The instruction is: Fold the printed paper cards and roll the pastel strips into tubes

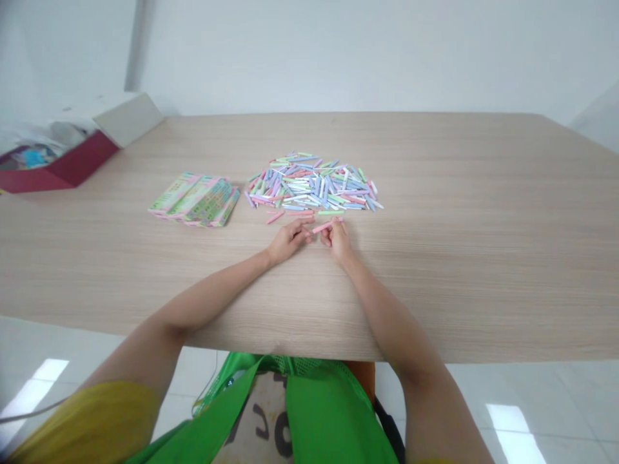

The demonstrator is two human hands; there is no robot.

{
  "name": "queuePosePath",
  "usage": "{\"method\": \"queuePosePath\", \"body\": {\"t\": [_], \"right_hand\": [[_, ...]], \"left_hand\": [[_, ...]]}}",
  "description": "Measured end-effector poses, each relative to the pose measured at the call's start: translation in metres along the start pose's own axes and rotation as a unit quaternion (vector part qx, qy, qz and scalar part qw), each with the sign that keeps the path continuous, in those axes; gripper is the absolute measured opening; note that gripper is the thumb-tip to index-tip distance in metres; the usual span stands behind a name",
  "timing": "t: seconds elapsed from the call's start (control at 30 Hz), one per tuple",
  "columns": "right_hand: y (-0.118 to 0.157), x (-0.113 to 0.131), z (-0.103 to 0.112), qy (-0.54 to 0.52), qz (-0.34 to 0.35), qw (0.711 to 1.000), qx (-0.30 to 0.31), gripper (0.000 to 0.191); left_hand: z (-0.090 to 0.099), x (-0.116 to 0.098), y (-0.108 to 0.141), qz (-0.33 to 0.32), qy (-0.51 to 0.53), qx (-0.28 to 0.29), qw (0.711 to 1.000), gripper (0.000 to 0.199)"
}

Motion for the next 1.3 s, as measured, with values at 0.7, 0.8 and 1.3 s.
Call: {"method": "queuePosePath", "body": {"t": [0.7, 0.8, 1.3], "right_hand": [[0.0, 0.003, -0.004, 0.023, -0.004, 1.0, -0.016, 0.053], [0.001, 0.003, -0.003, 0.043, 0.002, 0.999, -0.002, 0.053], [0.006, 0.01, 0.0, 0.083, 0.084, 0.993, 0.003, 0.046]], "left_hand": [[-0.003, 0.01, 0.0, 0.125, 0.368, -0.063, 0.919, 0.04], [-0.009, 0.011, 0.001, 0.183, 0.418, -0.003, 0.89, 0.039], [-0.014, 0.014, -0.003, 0.189, 0.421, 0.088, 0.883, 0.044]]}}
Point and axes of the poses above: each hand's wrist, its own y-axis away from the middle knuckle, its own z-axis out of the back of the hand, x = y × z, the point moved 3 cm from there along -y, towards the middle knuckle, and after that the axes turned 14 degrees about z, right-handed, at the moved point
